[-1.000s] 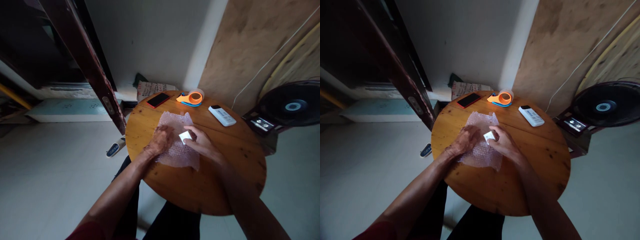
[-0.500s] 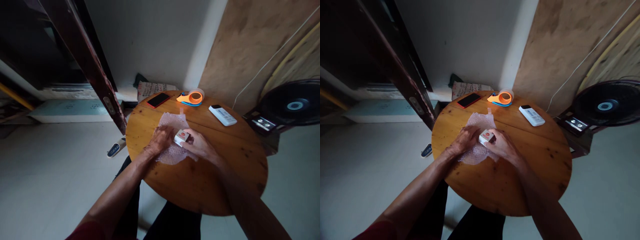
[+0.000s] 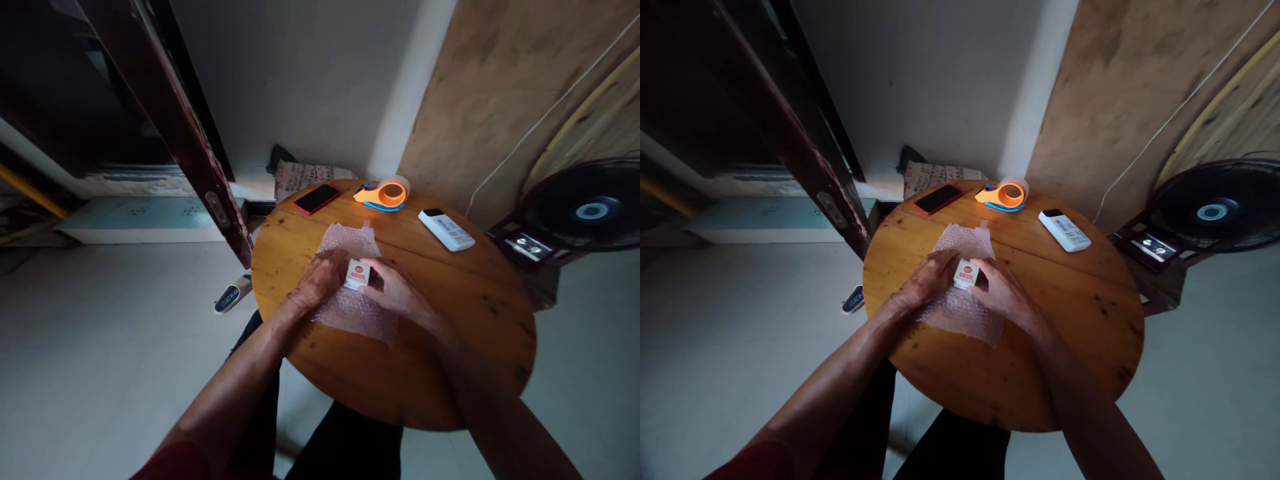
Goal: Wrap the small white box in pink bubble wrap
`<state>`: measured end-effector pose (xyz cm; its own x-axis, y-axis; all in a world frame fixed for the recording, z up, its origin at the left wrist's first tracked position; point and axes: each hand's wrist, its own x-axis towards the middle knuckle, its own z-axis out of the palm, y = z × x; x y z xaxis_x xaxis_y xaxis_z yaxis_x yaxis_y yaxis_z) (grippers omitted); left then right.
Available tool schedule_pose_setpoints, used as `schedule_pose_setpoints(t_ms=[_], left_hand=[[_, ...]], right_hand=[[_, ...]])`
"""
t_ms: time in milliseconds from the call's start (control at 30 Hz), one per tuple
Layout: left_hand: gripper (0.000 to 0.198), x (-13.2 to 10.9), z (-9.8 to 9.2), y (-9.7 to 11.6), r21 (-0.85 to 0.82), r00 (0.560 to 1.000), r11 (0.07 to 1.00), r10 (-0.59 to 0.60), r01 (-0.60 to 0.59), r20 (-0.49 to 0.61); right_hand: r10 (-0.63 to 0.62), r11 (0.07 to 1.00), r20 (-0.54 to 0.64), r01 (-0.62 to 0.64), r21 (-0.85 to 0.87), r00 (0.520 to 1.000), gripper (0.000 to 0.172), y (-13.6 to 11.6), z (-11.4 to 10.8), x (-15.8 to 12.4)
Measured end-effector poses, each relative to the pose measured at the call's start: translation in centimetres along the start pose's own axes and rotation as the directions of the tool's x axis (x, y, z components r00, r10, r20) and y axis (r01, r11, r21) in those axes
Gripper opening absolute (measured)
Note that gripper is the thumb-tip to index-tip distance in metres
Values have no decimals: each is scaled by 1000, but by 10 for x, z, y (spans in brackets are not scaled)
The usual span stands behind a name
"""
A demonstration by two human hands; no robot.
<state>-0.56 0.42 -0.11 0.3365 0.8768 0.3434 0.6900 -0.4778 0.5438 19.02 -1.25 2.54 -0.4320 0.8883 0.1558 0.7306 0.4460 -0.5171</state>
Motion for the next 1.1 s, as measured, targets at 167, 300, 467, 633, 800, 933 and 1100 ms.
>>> schedule_pose_setpoints(t_ms=[167,300,467,633,800,933,1100], left_hand=[[28,0,-1,1,0,1000,1000,21,-21,1],[29,0,0,-1,20,1000,1000,22,-22,-7],[29,0,-1,1,13,1000,1000,11,-11,8],[32,0,1,-1,24,1000,1000,-15,15,7],[30,0,1,-1,9,1000,1000,-10,10,-8],[27,-1,0,0,1,1000,1000,-4,4,-11],[29,0,3,-1,-21,999,1000,-3,2,-33]], right_hand=[[-30,1000,-7,30,1,1000,49,2,1,0],[-49,999,0,49,11,999,49,3,1,-1],[-17,1000,13,17,-18,1000,56,3,2,-2],[-1,999,22,2,-40,1000,66,6,5,-2],[-8,999,64,11,-41,998,77,10,0,-4],[24,997,81,-17,-80,996,79,14,-8,-6],[66,989,119,-49,-142,991,82,14,-10,-6]])
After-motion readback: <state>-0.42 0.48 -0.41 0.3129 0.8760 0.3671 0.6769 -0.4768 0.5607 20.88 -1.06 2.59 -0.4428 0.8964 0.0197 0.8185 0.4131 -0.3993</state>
